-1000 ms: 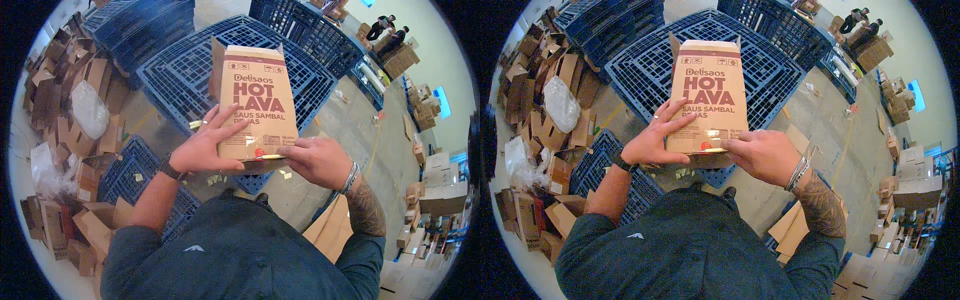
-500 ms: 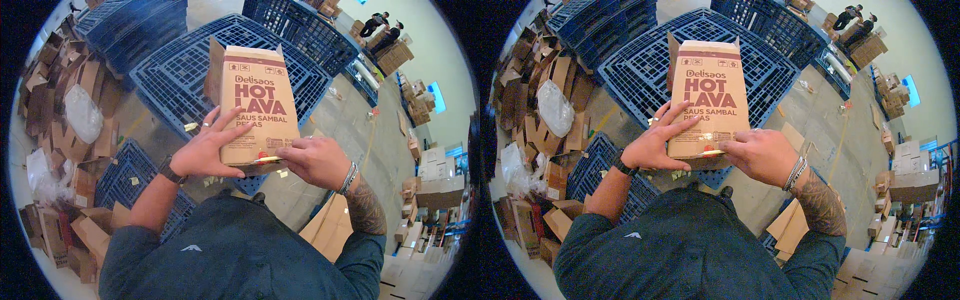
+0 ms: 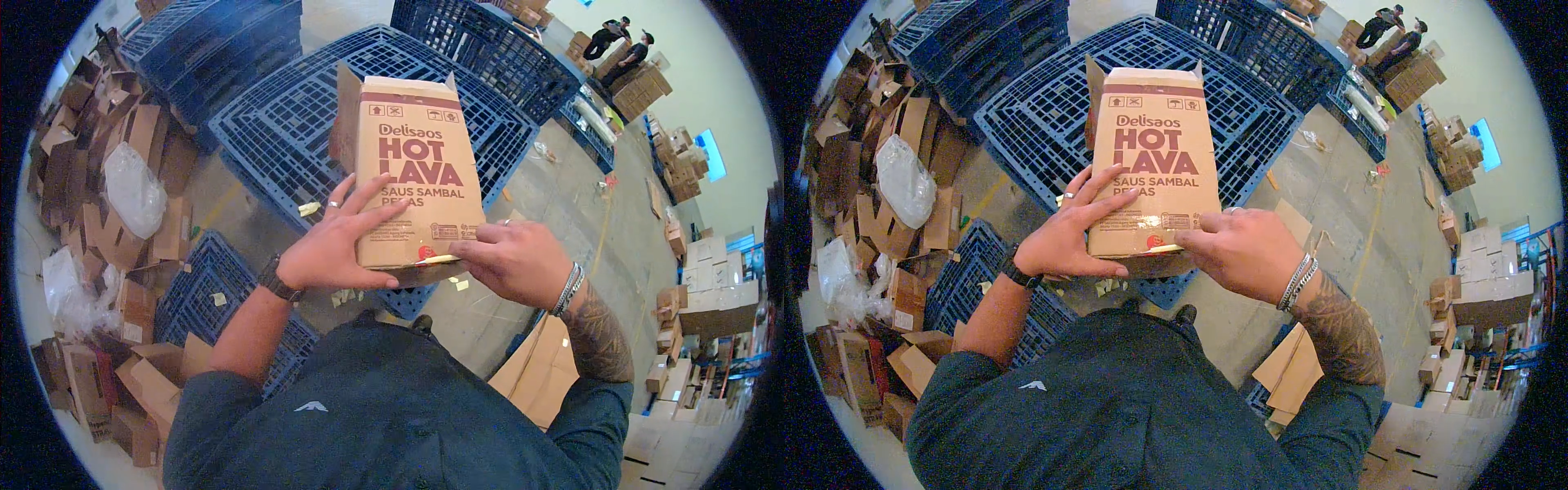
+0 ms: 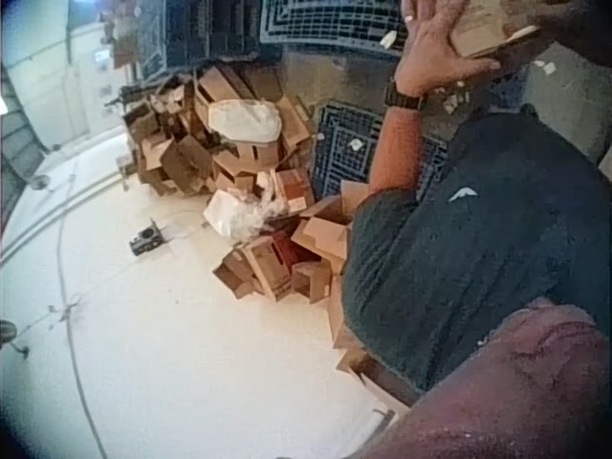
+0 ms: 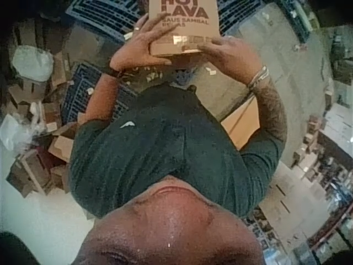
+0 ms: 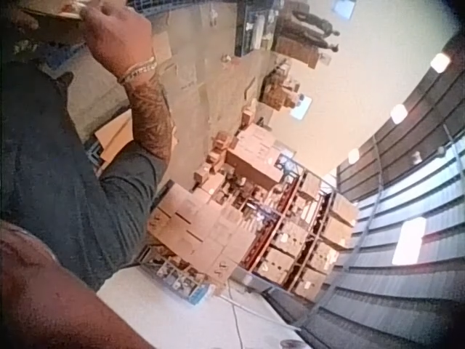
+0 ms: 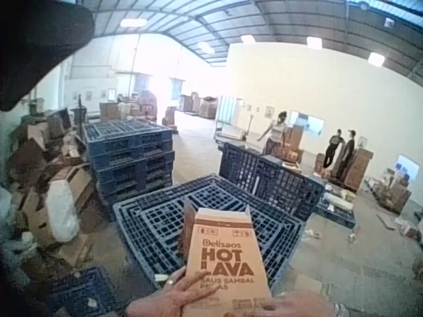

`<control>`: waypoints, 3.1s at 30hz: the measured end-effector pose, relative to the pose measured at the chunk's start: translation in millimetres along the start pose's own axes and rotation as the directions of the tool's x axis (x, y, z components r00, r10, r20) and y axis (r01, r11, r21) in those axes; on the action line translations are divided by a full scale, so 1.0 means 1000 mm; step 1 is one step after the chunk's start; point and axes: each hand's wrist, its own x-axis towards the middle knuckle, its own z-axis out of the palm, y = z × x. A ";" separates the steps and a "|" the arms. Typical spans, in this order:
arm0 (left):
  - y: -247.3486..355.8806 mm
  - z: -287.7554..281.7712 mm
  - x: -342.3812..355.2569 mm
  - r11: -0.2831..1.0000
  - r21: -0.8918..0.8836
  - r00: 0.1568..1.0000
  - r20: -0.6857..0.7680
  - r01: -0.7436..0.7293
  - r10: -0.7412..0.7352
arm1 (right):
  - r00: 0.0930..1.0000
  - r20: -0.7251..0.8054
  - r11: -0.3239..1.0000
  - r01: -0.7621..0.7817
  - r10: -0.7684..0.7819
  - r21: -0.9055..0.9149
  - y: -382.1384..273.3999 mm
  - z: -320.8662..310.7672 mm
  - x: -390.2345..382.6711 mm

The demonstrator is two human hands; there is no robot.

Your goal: The recorder uses a utility knife to open various cardboard boxes and break them down into flat pieces.

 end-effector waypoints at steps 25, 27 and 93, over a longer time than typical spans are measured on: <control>0.061 -0.009 0.036 0.959 -0.253 0.986 -0.131 -0.131 0.100 | 0.965 -0.115 0.953 -0.205 0.234 0.222 0.013 -0.033 -0.074; 0.066 -0.005 0.039 0.936 -0.325 0.988 -0.112 -0.140 0.109 | 0.974 -0.146 0.968 -0.144 0.176 0.204 0.009 -0.034 -0.073; 0.054 0.007 0.046 0.911 0.390 0.904 -0.326 -0.137 0.276 | 0.419 -0.549 0.657 -0.176 0.724 0.733 0.004 0.037 -0.023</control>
